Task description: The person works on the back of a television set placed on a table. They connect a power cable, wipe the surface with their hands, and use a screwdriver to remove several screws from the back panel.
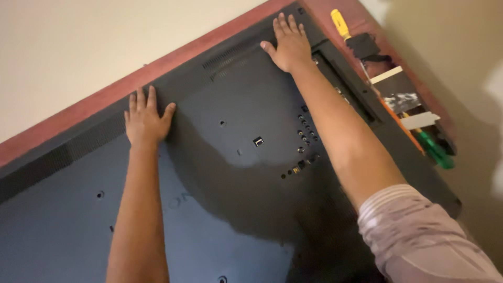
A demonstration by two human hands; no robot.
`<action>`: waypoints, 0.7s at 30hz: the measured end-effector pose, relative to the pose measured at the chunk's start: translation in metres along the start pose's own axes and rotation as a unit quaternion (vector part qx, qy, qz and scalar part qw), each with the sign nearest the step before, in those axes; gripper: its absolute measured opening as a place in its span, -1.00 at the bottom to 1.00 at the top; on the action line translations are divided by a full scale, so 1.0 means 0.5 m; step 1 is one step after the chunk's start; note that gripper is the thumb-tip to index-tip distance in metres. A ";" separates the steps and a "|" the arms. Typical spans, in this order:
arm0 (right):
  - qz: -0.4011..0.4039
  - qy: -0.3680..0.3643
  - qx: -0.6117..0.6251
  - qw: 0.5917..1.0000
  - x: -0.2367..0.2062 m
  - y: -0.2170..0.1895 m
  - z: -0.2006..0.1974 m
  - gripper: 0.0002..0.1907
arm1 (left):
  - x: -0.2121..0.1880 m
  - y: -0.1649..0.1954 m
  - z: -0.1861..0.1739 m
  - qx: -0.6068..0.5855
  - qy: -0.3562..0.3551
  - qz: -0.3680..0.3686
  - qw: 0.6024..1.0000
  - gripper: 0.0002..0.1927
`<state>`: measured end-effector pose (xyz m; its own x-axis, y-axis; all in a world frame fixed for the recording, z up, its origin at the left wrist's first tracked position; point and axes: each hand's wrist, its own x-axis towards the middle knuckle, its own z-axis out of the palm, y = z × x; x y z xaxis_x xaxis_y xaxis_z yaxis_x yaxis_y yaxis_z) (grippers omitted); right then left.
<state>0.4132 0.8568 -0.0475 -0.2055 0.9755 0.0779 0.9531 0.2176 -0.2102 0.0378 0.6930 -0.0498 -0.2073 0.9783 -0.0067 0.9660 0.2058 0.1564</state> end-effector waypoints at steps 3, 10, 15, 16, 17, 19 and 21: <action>-0.014 -0.033 0.007 0.999 0.000 0.000 -0.021 -0.11 | -0.052 0.002 -0.010 0.027 -0.006 0.047 0.999 -0.06; -0.107 -0.103 -0.039 0.988 -0.162 0.048 -0.085 -0.06 | -0.500 -0.082 -0.084 -0.094 -0.103 0.102 0.985 -0.27; -0.151 -0.113 -0.035 0.982 -0.470 -0.003 -0.118 -0.04 | -0.756 -0.004 -0.078 -0.095 -0.050 0.085 0.991 -0.12; -0.156 -0.141 -0.035 0.977 -0.533 -0.029 -0.110 -0.06 | -0.790 0.030 -0.061 -0.090 -0.043 0.091 0.991 -0.10; -0.166 -0.156 -0.019 0.974 -0.590 -0.058 -0.099 -0.08 | -0.821 0.055 -0.047 -0.083 -0.040 0.097 0.991 -0.08; -0.176 -0.137 -0.002 0.975 -0.674 -0.108 -0.071 -0.05 | -0.841 0.092 -0.021 -0.030 -0.029 0.075 0.996 0.05; -0.174 -0.074 0.004 0.982 -0.725 -0.142 -0.045 0.04 | -0.849 0.101 -0.008 0.007 -0.037 0.071 0.997 0.13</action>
<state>0.4250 0.4871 -0.0391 -0.5483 0.8363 0.0040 0.8184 0.5376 -0.2029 0.1740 0.2881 -0.0350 -0.0577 0.9966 -0.0585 0.9868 0.0658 0.1481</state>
